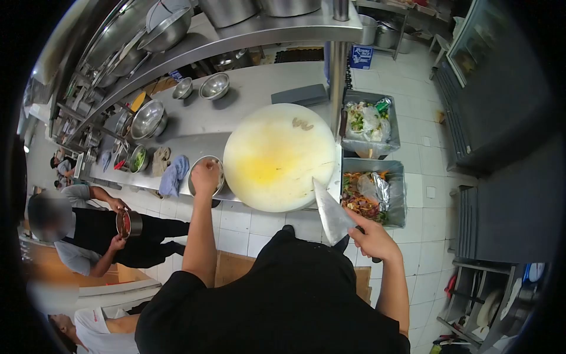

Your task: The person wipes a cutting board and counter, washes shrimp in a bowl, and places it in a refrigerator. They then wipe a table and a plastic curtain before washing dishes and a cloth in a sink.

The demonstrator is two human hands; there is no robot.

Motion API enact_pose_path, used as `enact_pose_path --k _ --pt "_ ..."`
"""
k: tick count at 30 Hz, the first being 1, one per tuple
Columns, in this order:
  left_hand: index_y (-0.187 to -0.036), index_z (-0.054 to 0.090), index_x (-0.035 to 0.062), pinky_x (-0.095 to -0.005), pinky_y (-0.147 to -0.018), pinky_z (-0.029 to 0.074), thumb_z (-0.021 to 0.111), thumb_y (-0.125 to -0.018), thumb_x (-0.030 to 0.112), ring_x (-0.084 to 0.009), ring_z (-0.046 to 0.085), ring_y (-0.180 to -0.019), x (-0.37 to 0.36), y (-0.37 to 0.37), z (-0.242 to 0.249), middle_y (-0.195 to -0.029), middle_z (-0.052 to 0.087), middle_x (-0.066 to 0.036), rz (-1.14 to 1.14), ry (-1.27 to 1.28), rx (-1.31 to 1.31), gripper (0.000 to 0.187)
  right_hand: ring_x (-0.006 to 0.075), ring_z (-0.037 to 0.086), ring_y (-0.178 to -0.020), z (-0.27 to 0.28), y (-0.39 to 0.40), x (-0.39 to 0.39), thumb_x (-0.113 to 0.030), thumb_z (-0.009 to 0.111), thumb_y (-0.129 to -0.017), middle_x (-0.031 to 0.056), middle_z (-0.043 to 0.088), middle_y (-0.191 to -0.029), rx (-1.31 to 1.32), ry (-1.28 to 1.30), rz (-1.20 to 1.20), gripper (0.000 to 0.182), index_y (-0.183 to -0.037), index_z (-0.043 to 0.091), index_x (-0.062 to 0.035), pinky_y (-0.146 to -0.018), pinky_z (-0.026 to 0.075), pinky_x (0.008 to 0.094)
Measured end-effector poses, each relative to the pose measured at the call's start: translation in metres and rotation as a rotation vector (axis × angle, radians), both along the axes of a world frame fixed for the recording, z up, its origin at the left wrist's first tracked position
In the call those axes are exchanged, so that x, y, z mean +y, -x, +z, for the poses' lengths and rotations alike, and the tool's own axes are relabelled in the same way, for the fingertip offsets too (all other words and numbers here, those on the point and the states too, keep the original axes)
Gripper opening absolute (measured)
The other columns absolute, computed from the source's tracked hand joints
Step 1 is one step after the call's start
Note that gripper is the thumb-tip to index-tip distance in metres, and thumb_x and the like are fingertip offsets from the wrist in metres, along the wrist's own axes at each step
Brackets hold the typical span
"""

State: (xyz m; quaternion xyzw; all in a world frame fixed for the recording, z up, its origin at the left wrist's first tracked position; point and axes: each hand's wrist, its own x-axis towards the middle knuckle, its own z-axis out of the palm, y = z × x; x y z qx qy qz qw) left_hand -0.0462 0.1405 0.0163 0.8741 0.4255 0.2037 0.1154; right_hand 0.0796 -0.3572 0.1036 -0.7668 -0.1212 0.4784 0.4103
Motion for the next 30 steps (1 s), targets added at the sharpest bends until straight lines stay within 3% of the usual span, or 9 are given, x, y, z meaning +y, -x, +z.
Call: enact_pose_path --k 3,4,9,11,18,20,24,27,30 --pt "-0.105 0.074 0.0033 -0.0502 -0.092 0.052 0.075 -0.083 0.015 -0.0417 0.067 -0.1 -0.02 -0.041 0.008 -0.101 0.073 -0.021 -0.252 -0.236 -0.118 0.025 0.0115 0.051 -0.049 -0.006 -0.001 0.002 -0.017 0.058 -0.101 0.0029 0.056 -0.067 -0.095 0.059 0.049 0.06 -0.158 0.045 -0.029 -0.05 0.047 0.0316" --pt "-0.11 0.074 0.0012 -0.0469 -0.097 0.051 0.079 -0.084 0.017 -0.0406 0.065 -0.11 -0.041 -0.066 0.019 -0.116 0.071 -0.021 -0.339 -0.056 -0.179 0.031 0.0125 0.053 -0.05 -0.005 -0.001 0.003 -0.018 0.059 -0.1 0.0044 0.058 -0.067 -0.11 0.068 0.045 0.06 -0.158 0.046 -0.028 -0.052 0.049 0.0321" --pt "-0.115 0.072 0.0034 -0.0468 -0.101 0.05 0.071 -0.085 0.007 -0.0386 0.062 -0.117 -0.123 -0.185 0.016 -0.121 0.07 -0.018 -0.77 0.012 -0.288 0.03 0.0142 0.055 -0.052 -0.003 0.006 0.005 -0.018 0.059 -0.1 0.0057 0.059 -0.067 -0.157 0.093 0.053 0.06 -0.158 0.046 -0.0255 -0.056 0.05 0.0332" --pt "-0.113 0.072 0.0026 -0.0469 -0.102 0.05 0.065 -0.083 0.003 -0.038 0.06 -0.12 -0.133 -0.221 -0.004 -0.125 0.068 -0.018 -0.93 -0.142 -0.24 0.03 0.0148 0.056 -0.052 -0.013 0.006 0.001 -0.021 0.059 -0.1 0.0067 0.061 -0.068 -0.158 0.075 0.057 0.059 -0.158 0.046 -0.0248 -0.057 0.05 0.0337" --pt "-0.104 0.073 0.0014 -0.0452 -0.09 0.056 0.066 -0.079 0.005 -0.0369 0.069 -0.103 -0.141 -0.223 0.006 -0.11 0.073 -0.021 -0.764 -0.012 0.182 0.026 0.0137 0.056 -0.052 -0.021 0.011 -0.004 -0.02 0.059 -0.1 0.0049 0.062 -0.072 -0.105 0.018 0.011 0.062 -0.159 0.043 -0.0238 -0.053 0.05 0.0328" --pt "-0.096 0.074 0.0005 -0.0406 -0.076 0.058 0.072 -0.081 0.01 -0.0304 0.073 -0.079 -0.155 -0.183 0.011 -0.089 0.075 -0.018 -0.701 0.209 -0.185 0.018 0.0127 0.055 -0.051 -0.024 0.012 -0.008 -0.02 0.059 -0.1 0.0038 0.06 -0.072 -0.073 -0.016 -0.008 0.062 -0.159 0.043 -0.0244 -0.052 0.049 0.0319" --pt "-0.091 0.075 -0.0025 -0.0313 -0.065 0.055 0.077 -0.089 0.02 -0.0151 0.067 -0.064 -0.182 -0.101 -0.005 -0.072 0.072 -0.011 -0.46 0.829 -0.217 0.023 0.0099 0.052 -0.05 -0.035 0.009 -0.013 -0.019 0.059 -0.102 0.0008 0.057 -0.071 0.014 -0.103 -0.066 0.061 -0.16 0.043 -0.0256 -0.048 0.046 0.0299" --pt "-0.095 0.077 -0.002 -0.0308 -0.066 0.054 0.079 -0.089 0.021 -0.016 0.068 -0.065 -0.195 -0.066 -0.002 -0.074 0.074 -0.012 -0.474 0.549 -0.113 0.024 0.0097 0.052 -0.05 -0.038 0.003 -0.001 -0.019 0.058 -0.103 0.001 0.056 -0.072 0.028 -0.142 -0.05 0.061 -0.161 0.041 -0.0262 -0.048 0.045 0.0293" --pt "-0.098 0.079 -0.0006 -0.0313 -0.068 0.055 0.08 -0.088 0.023 -0.0177 0.069 -0.068 -0.194 -0.059 0.002 -0.08 0.076 -0.014 -0.49 0.54 -0.135 0.025 0.0106 0.052 -0.049 -0.037 -0.002 0.018 -0.02 0.058 -0.104 0.0023 0.056 -0.072 -0.003 -0.098 -0.017 0.06 -0.161 0.04 -0.0276 -0.045 0.045 0.0309"
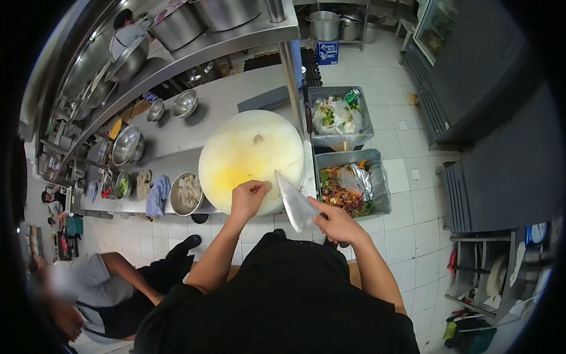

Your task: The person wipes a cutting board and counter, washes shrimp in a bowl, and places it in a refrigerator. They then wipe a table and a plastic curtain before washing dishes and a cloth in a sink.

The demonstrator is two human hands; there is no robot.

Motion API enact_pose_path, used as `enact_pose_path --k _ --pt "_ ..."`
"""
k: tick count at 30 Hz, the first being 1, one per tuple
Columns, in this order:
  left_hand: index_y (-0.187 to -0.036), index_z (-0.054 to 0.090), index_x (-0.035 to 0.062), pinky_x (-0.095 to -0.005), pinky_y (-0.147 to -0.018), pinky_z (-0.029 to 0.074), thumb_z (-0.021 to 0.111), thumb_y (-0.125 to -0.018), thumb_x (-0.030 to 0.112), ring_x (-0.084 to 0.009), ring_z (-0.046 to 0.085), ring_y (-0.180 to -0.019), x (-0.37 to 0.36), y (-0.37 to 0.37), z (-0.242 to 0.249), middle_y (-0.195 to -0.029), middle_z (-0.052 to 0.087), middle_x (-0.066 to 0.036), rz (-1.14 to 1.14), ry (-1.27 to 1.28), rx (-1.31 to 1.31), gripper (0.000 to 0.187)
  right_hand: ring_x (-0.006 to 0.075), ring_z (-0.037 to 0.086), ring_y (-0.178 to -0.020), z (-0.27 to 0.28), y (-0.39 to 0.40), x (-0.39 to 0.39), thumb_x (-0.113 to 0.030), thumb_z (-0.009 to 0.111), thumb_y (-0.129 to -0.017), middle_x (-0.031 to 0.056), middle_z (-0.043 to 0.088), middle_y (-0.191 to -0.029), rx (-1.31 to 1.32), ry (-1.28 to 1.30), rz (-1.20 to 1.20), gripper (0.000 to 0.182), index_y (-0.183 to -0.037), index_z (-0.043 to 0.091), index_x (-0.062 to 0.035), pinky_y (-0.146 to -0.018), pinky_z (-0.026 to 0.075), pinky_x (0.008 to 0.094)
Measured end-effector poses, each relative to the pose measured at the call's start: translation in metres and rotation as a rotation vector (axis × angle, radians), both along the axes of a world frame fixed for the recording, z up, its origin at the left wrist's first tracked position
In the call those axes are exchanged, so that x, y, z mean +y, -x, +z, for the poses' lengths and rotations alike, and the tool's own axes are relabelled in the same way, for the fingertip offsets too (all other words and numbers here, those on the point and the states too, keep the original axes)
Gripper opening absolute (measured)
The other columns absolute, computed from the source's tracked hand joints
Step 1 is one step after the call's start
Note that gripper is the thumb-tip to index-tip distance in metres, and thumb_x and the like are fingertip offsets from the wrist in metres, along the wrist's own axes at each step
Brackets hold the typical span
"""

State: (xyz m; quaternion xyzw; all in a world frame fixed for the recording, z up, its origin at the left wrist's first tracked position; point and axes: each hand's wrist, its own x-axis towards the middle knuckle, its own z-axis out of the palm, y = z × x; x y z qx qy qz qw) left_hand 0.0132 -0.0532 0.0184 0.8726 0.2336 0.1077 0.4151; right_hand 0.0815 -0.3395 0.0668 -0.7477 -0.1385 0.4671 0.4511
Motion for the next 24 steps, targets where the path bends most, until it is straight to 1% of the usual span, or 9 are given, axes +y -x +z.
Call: enact_pose_path --k 3,10,13,16,18,20,22,23,24 --pt "-0.099 0.079 -0.0003 -0.0321 -0.071 0.056 0.078 -0.088 0.02 -0.0195 0.071 -0.071 0.004 0.0 -0.003 -0.082 0.076 -0.015 -0.006 0.001 -0.029 0.023 0.0091 0.048 -0.05 0.002 -0.004 0.017 -0.017 0.054 -0.106 0.0004 0.053 -0.073 0.016 0.009 0.013 0.059 -0.162 0.038 -0.0267 -0.047 0.044 0.0289" --pt "-0.102 0.079 0.0001 -0.0331 -0.072 0.058 0.077 -0.087 0.015 -0.0221 0.074 -0.074 -0.002 -0.001 -0.009 -0.083 0.077 -0.016 0.013 -0.017 -0.049 0.021 0.009 0.049 -0.049 0.005 -0.008 0.027 -0.016 0.053 -0.105 0.0007 0.053 -0.071 0.017 0.021 0.046 0.059 -0.162 0.038 -0.0249 -0.045 0.044 0.0289" --pt "-0.101 0.079 0.0001 -0.0335 -0.072 0.058 0.077 -0.087 0.015 -0.0225 0.074 -0.072 -0.005 0.0 -0.005 -0.082 0.076 -0.017 0.02 -0.02 -0.052 0.02 0.0106 0.051 -0.048 -0.003 -0.009 0.015 -0.021 0.057 -0.104 0.002 0.055 -0.071 0.002 -0.007 0.104 0.061 -0.162 0.038 -0.0297 -0.043 0.044 0.0308" --pt "-0.097 0.079 -0.0002 -0.034 -0.071 0.058 0.077 -0.086 0.014 -0.0241 0.073 -0.07 -0.005 -0.001 -0.011 -0.079 0.076 -0.017 0.038 -0.068 -0.086 0.018 0.0103 0.05 -0.048 0.011 -0.01 -0.003 -0.021 0.057 -0.104 0.0015 0.055 -0.07 0.008 0.018 0.163 0.061 -0.161 0.039 -0.0294 -0.045 0.044 0.0295" --pt "-0.097 0.078 -0.0004 -0.0349 -0.071 0.058 0.076 -0.086 0.013 -0.0252 0.073 -0.071 -0.004 -0.001 -0.009 -0.08 0.075 -0.017 0.036 -0.099 -0.064 0.017 0.0092 0.049 -0.048 0.029 -0.015 -0.019 -0.019 0.057 -0.103 0.0012 0.054 -0.07 0.074 0.099 0.349 0.06 -0.161 0.041 -0.0291 -0.046 0.044 0.0284" --pt "-0.098 0.077 -0.0005 -0.0359 -0.07 0.058 0.075 -0.086 0.012 -0.0263 0.072 -0.071 -0.004 -0.003 -0.009 -0.081 0.074 -0.017 0.033 -0.129 -0.044 0.017 0.0087 0.048 -0.048 0.027 -0.014 -0.034 -0.019 0.057 -0.103 0.0011 0.054 -0.07 0.096 0.079 0.273 0.06 -0.16 0.042 -0.029 -0.046 0.044 0.0282" --pt "-0.102 0.075 -0.0007 -0.0382 -0.071 0.057 0.073 -0.087 0.01 -0.0277 0.07 -0.073 -0.006 -0.005 -0.01 -0.085 0.071 -0.017 0.023 -0.255 -0.237 0.018 0.0075 0.046 -0.047 0.023 -0.012 -0.046 -0.018 0.057 -0.103 0.0009 0.053 -0.071 0.113 0.05 0.129 0.06 -0.16 0.041 -0.0296 -0.045 0.043 0.0278" --pt "-0.102 0.075 -0.0007 -0.0382 -0.071 0.057 0.073 -0.087 0.01 -0.0277 0.07 -0.073 -0.007 -0.006 -0.011 -0.085 0.071 -0.017 0.033 -0.255 -0.237 0.018 0.0075 0.046 -0.047 0.022 -0.013 -0.049 -0.018 0.057 -0.103 0.0009 0.053 -0.071 0.111 0.052 0.139 0.06 -0.16 0.041 -0.0296 -0.045 0.043 0.0278" --pt "-0.103 0.074 -0.0005 -0.0423 -0.072 0.056 0.07 -0.086 0.007 -0.0328 0.069 -0.076 -0.009 -0.006 -0.01 -0.087 0.069 -0.019 -0.059 -0.236 -0.269 0.019 0.0076 0.045 -0.047 0.021 -0.013 -0.05 -0.017 0.057 -0.103 0.0006 0.053 -0.071 0.11 0.046 0.094 0.061 -0.16 0.041 -0.0298 -0.045 0.043 0.0276"
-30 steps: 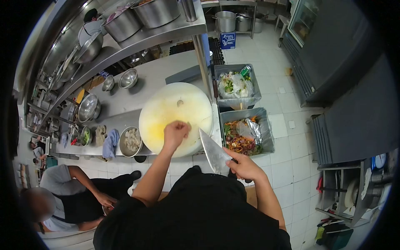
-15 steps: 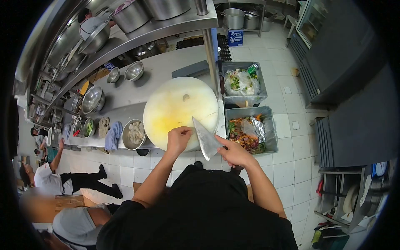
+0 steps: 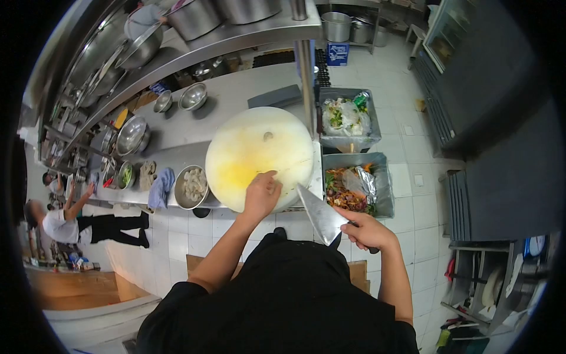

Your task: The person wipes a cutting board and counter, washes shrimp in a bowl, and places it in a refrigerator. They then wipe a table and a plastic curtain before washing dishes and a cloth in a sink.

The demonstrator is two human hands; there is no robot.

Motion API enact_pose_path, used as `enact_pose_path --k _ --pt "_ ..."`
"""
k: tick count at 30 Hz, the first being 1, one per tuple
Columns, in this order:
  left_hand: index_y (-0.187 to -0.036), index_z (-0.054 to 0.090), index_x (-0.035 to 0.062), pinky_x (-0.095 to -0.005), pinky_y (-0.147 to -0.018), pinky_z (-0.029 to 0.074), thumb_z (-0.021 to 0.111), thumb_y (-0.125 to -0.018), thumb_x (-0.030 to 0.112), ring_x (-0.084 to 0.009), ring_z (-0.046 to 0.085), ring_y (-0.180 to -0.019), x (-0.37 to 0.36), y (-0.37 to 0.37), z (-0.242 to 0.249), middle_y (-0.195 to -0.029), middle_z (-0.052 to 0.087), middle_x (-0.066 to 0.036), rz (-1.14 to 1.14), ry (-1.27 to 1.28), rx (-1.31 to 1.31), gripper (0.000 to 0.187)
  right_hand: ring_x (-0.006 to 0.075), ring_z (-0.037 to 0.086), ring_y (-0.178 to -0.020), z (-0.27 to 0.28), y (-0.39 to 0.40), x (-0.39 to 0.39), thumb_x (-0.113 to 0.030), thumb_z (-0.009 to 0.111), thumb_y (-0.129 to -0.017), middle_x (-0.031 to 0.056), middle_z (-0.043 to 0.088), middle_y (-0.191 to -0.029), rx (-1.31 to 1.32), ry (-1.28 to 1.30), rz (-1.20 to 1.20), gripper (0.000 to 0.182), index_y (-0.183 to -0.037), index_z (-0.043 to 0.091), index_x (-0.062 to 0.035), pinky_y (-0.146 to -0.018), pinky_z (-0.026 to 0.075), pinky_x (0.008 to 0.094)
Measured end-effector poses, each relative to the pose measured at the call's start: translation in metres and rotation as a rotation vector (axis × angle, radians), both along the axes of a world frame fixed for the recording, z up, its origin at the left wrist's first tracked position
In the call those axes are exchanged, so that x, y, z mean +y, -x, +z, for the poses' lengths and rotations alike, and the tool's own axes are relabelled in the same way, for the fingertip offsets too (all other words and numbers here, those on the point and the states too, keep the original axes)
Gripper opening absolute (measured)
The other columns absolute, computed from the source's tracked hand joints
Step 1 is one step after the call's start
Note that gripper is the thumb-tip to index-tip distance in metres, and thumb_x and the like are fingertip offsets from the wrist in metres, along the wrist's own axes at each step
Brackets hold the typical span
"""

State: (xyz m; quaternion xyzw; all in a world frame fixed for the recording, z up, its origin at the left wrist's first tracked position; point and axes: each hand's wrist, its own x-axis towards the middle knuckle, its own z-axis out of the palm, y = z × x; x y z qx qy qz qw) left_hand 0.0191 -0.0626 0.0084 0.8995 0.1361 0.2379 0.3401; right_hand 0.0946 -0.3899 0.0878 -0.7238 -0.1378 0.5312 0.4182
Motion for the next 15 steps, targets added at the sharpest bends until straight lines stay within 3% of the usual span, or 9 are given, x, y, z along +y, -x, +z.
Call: enact_pose_path --k 1,3,5,7,11,14,15 --pt "-0.104 0.072 -0.0003 -0.0465 -0.074 0.056 0.068 -0.086 0.004 -0.0378 0.067 -0.079 0.0 0.002 0.001 -0.09 0.067 -0.021 -0.09 0.004 -0.018 0.02 0.0076 0.045 -0.047 -0.001 0.0 0.001 -0.016 0.057 -0.103 0.0004 0.053 -0.071 -0.001 -0.007 -0.038 0.061 -0.161 0.041 -0.0301 -0.045 0.043 0.0274" --pt "-0.104 0.072 -0.0003 -0.0477 -0.074 0.056 0.069 -0.082 0.002 -0.0382 0.068 -0.079 0.017 0.003 0.002 -0.089 0.069 -0.021 -0.029 0.024 0.041 0.022 0.0076 0.046 -0.047 -0.002 0.002 0.008 -0.013 0.056 -0.103 -0.0003 0.053 -0.07 -0.016 -0.011 -0.01 0.062 -0.161 0.04 -0.0306 -0.045 0.043 0.0272" --pt "-0.101 0.074 0.003 -0.0408 -0.071 0.056 0.071 -0.082 0.006 -0.0316 0.07 -0.074 0.051 0.006 -0.004 -0.082 0.072 -0.017 0.202 0.011 0.044 0.019 0.0076 0.047 -0.047 -0.004 0.005 0.013 -0.013 0.055 -0.104 -0.0008 0.052 -0.069 -0.024 0.031 -0.011 0.061 -0.161 0.04 -0.0307 -0.045 0.043 0.0272" --pt "-0.103 0.073 0.001 -0.0477 -0.075 0.056 0.068 -0.081 0.008 -0.0377 0.071 -0.084 0.1 0.027 0.033 -0.093 0.072 -0.022 0.327 0.029 0.047 0.023 0.0078 0.047 -0.047 -0.006 0.007 0.019 -0.013 0.055 -0.104 -0.001 0.051 -0.068 -0.021 0.021 -0.007 0.061 -0.161 0.04 -0.0309 -0.044 0.043 0.0274" --pt "-0.104 0.076 0.0022 -0.0477 -0.079 0.057 0.068 -0.086 0.017 -0.0395 0.071 -0.088 0.211 0.058 0.024 -0.099 0.074 -0.023 0.61 -0.309 0.392 0.024 0.0083 0.049 -0.048 -0.008 0.009 0.025 -0.014 0.056 -0.104 -0.0004 0.053 -0.069 -0.04 0.008 -0.021 0.061 -0.16 0.042 -0.0299 -0.045 0.044 0.0283" --pt "-0.107 0.075 0.0017 -0.0475 -0.086 0.055 0.071 -0.087 0.019 -0.0392 0.071 -0.095 0.196 0.029 0.041 -0.101 0.075 -0.023 0.533 -0.447 0.373 0.027 0.009 0.049 -0.049 -0.005 0.009 0.032 -0.015 0.057 -0.103 0.0006 0.054 -0.069 -0.104 0.042 -0.012 0.06 -0.16 0.042 -0.0295 -0.046 0.045 0.0292" --pt "-0.109 0.075 0.0019 -0.0469 -0.09 0.055 0.072 -0.087 0.02 -0.0388 0.07 -0.099 0.194 0.006 0.029 -0.103 0.075 -0.022 0.409 -0.376 0.254 0.029 0.0094 0.049 -0.049 -0.004 0.009 0.034 -0.016 0.058 -0.103 0.0011 0.055 -0.069 -0.133 0.075 -0.004 0.06 -0.16 0.042 -0.0297 -0.047 0.045 0.0296"
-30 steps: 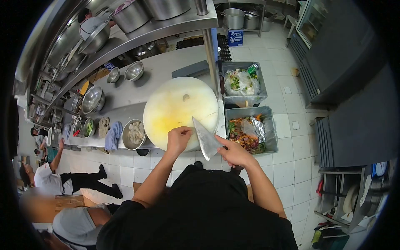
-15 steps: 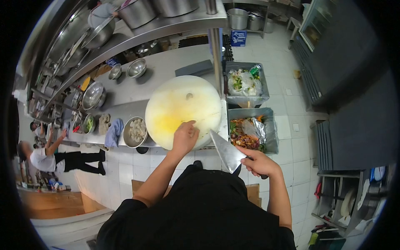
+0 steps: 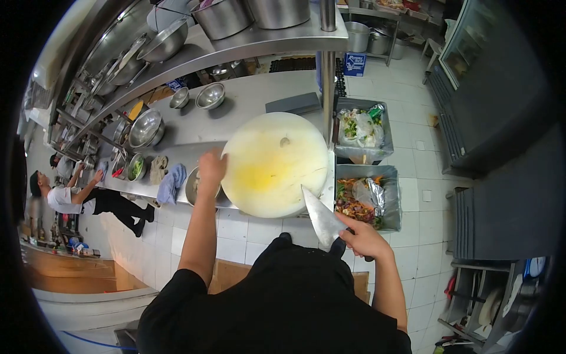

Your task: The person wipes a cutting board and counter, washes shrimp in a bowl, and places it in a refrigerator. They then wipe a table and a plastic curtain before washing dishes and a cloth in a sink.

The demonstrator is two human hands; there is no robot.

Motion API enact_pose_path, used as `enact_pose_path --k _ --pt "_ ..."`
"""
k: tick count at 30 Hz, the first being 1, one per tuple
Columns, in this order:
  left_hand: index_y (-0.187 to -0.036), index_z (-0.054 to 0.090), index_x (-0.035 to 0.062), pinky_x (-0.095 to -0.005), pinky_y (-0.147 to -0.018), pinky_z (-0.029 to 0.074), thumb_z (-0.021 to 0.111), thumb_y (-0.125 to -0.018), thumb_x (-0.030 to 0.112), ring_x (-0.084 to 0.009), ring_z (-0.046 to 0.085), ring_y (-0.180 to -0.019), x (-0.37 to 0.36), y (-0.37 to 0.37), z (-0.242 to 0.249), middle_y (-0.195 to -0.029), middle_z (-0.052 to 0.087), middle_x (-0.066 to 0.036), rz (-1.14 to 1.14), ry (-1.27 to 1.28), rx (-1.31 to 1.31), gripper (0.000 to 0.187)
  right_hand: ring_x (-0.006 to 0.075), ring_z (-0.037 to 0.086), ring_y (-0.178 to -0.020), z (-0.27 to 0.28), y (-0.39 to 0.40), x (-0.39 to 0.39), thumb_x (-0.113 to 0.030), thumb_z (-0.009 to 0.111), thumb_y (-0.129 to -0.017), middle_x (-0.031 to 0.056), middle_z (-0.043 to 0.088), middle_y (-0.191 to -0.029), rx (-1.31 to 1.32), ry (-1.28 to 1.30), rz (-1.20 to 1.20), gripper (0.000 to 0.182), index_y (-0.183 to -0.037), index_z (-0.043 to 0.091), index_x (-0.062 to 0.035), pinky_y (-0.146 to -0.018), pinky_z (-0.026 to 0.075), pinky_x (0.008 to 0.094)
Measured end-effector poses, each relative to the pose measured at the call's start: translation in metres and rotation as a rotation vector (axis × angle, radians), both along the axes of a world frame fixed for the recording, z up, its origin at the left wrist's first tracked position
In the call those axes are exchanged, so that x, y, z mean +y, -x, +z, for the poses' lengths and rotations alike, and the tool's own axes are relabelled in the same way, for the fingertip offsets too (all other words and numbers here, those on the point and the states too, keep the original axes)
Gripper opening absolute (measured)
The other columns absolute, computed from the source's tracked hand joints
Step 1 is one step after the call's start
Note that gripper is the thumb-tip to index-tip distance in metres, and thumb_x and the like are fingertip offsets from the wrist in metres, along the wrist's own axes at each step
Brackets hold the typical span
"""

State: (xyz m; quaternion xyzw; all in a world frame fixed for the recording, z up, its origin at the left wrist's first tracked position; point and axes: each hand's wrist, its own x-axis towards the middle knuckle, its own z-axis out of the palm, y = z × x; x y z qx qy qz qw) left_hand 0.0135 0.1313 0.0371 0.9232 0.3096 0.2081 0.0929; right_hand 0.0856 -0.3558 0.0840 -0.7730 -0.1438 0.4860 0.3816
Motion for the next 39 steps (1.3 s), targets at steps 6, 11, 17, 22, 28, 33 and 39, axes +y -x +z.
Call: enact_pose_path --k 6,11,17,22,28,33,39 --pt "-0.112 0.072 0.0016 -0.0497 -0.091 0.054 0.069 -0.086 0.017 -0.0414 0.068 -0.1 -0.091 -0.122 -0.034 -0.108 0.069 -0.025 -0.397 0.172 -0.052 0.03 0.0098 0.049 -0.05 0.003 0.007 0.004 -0.019 0.059 -0.103 0.0016 0.056 -0.069 -0.029 0.009 -0.015 0.059 -0.159 0.044 -0.0316 -0.047 0.045 0.0298" --pt "-0.089 0.072 0.0028 -0.0488 -0.081 0.055 0.065 -0.084 0.01 -0.0395 0.068 -0.087 -0.12 -0.128 -0.022 -0.098 0.07 -0.021 -0.495 0.22 0.115 0.011 0.0089 0.049 -0.05 -0.004 0.015 -0.007 -0.018 0.058 -0.104 0.0006 0.055 -0.071 0.041 -0.046 -0.084 0.059 -0.159 0.044 -0.029 -0.047 0.044 0.0288" --pt "-0.095 0.077 0.0044 -0.0407 -0.079 0.056 0.072 -0.083 0.01 -0.0293 0.07 -0.083 -0.132 -0.044 0.0 -0.09 0.072 -0.015 -0.822 0.434 0.189 0.014 0.0086 0.048 -0.049 -0.003 0.014 -0.015 -0.017 0.057 -0.105 0.0003 0.055 -0.073 0.101 -0.142 -0.144 0.059 -0.16 0.042 -0.0283 -0.046 0.044 0.0285" --pt "-0.097 0.078 0.003 -0.0385 -0.077 0.058 0.071 -0.087 0.012 -0.0309 0.074 -0.082 -0.159 -0.017 -0.008 -0.089 0.076 -0.017 -0.405 0.611 0.075 0.015 0.009 0.049 -0.049 -0.014 0.004 0.012 -0.017 0.056 -0.105 0.0012 0.055 -0.072 0.044 -0.15 -0.092 0.059 -0.161 0.041 -0.0266 -0.045 0.044 0.0287" --pt "-0.094 0.079 0.002 -0.0402 -0.075 0.059 0.072 -0.087 0.016 -0.0334 0.074 -0.078 -0.181 -0.015 -0.01 -0.086 0.075 -0.02 -0.298 0.575 -0.019 0.017 0.0102 0.049 -0.047 -0.031 -0.016 0.046 -0.017 0.055 -0.104 0.0026 0.054 -0.071 0.078 -0.194 -0.11 0.06 -0.162 0.038 -0.0255 -0.04 0.041 0.0306" --pt "-0.093 0.079 0.0022 -0.0421 -0.075 0.058 0.072 -0.087 0.016 -0.0359 0.074 -0.078 -0.179 -0.02 -0.027 -0.085 0.075 -0.02 -0.327 0.485 -0.097 0.017 0.0102 0.048 -0.047 -0.024 -0.021 0.053 -0.016 0.055 -0.104 0.0028 0.053 -0.071 0.082 -0.167 -0.08 0.06 -0.162 0.038 -0.0242 -0.04 0.042 0.0307" --pt "-0.094 0.08 0.0024 -0.0423 -0.076 0.058 0.073 -0.087 0.015 -0.036 0.074 -0.079 -0.184 -0.02 -0.022 -0.085 0.075 -0.021 -0.259 0.541 -0.088 0.016 0.0099 0.051 -0.047 -0.012 -0.012 0.039 -0.016 0.055 -0.104 0.002 0.055 -0.07 0.053 -0.156 0.006 0.06 -0.162 0.038 -0.0219 -0.042 0.043 0.03"
